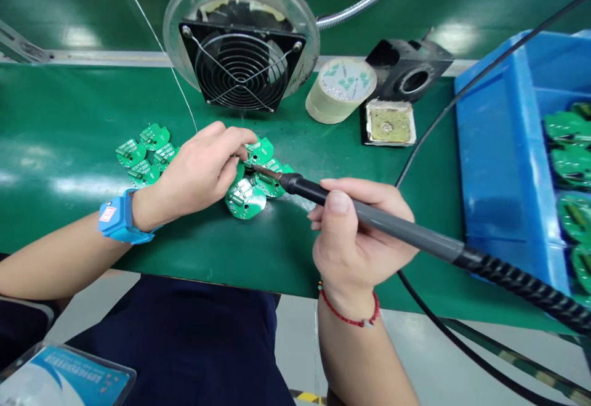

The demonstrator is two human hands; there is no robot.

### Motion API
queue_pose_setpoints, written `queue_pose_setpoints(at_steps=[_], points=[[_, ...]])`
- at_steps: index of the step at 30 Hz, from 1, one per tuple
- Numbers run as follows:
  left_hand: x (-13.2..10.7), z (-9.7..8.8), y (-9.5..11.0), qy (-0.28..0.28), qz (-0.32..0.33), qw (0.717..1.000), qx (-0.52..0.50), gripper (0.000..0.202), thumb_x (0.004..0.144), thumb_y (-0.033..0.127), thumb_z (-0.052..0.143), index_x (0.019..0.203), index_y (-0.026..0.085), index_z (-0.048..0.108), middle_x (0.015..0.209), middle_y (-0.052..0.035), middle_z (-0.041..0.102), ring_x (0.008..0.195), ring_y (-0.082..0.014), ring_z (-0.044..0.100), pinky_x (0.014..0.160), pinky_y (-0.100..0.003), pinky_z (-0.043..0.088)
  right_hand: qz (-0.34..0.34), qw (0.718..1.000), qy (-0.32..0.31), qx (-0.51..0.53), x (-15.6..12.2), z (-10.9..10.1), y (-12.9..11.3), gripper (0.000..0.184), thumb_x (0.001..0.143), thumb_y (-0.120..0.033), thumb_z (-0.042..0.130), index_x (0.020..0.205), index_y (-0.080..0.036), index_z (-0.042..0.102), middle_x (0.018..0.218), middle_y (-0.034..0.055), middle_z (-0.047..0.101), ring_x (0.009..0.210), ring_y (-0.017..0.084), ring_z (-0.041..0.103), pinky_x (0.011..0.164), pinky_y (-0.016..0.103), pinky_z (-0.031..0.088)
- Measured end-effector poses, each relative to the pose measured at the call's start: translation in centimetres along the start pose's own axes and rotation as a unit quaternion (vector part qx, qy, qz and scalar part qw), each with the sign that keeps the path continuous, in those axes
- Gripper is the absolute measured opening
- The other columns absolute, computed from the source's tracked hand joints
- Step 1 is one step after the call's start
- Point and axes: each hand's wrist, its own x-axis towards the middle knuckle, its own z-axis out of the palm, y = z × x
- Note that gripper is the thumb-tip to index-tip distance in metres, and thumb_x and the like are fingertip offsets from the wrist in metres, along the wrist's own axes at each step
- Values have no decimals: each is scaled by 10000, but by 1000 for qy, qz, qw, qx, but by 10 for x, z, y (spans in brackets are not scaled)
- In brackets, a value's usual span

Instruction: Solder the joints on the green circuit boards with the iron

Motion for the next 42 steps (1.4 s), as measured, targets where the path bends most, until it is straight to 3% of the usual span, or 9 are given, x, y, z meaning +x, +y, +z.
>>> queue_pose_setpoints(at_steps=[6, 9, 13, 18, 24, 29, 32, 38, 42], points=[[0, 1, -1, 3, -14, 1000, -18, 431, 812, -30, 371, 1156, 170, 538, 852, -41, 649, 866, -215, 590, 790, -365, 505, 10, 1000, -2, -18, 0, 1, -2, 194, 830, -388, 688, 811, -196, 713, 513, -51, 605, 373, 92, 519, 324, 223, 394], [2, 1, 0, -1, -8, 1000, -27, 476, 811, -25, 367, 1218, 181, 502, 929, -37, 645, 910, -204, 598, 843, -361, 518, 15, 1000, -10, -23, 0, 1, -2, 192, 834, -378, 685, 818, -189, 714, 516, -49, 611, 376, 92, 522, 334, 226, 401], [5, 2, 4, -23, 1, 999, -28, 507, 826, -24, 344, 1286, 154, 463, 1097, -84, 621, 1006, -210, 594, 912, -374, 518, 6, 1000, -2, -12, -1, 2, 0, 178, 834, -365, 691, 820, -190, 721, 519, -50, 613, 378, 84, 519, 333, 216, 391], [8, 2, 5, -41, 14, 999, 10, 475, 832, -37, 347, 1259, 117, 488, 1100, -114, 592, 979, -219, 597, 879, -367, 530, -2, 1000, 4, 1, -1, 2, 1, 157, 834, -349, 697, 829, -195, 729, 519, -50, 612, 374, 80, 514, 330, 213, 382], [-5, -10, 3, 4, 12, 998, -64, 401, 922, 11, 380, 1283, 156, 474, 1117, -92, 587, 989, -180, 585, 853, -326, 525, -22, 1000, 15, 14, -2, 0, 0, 133, 839, -343, 697, 886, -226, 739, 594, -50, 629, 433, 83, 557, 356, 211, 405], [-30, -12, 15, 60, 25, 970, -232, 358, 881, -6, 506, 1193, 169, 501, 917, -16, 560, 820, -106, 563, 723, -220, 515, 32, 995, -90, 8, -11, -2, -8, 250, 886, -276, 651, 1132, -273, 694, 737, -38, 708, 497, 94, 603, 432, 240, 477], [-38, -8, 25, 74, 54, 961, -262, 305, 879, 3, 538, 1129, 175, 511, 883, -3, 568, 811, -105, 550, 723, -216, 511, 66, 984, -168, -7, -18, -1, -16, 313, 909, -250, 620, 1217, -298, 649, 892, -19, 740, 577, 90, 633, 541, 260, 545], [-35, -13, 31, 109, 100, 971, -190, 122, 945, 91, 529, 1034, 174, 519, 934, -23, 623, 901, -121, 587, 799, -240, 513, 62, 974, -216, 0, -32, 9, -27, 382, 852, -194, 683, 1208, -325, 642, 935, -21, 709, 693, 96, 649, 615, 239, 574], [-34, -30, 21, 115, 174, 978, 21, 101, 985, 167, 485, 945, 177, 577, 874, -28, 665, 754, -144, 571, 638, -277, 436, 99, 980, -172, 9, -34, 11, -27, 355, 856, -211, 676, 1194, -313, 642, 906, -15, 702, 648, 98, 632, 573, 247, 569]])
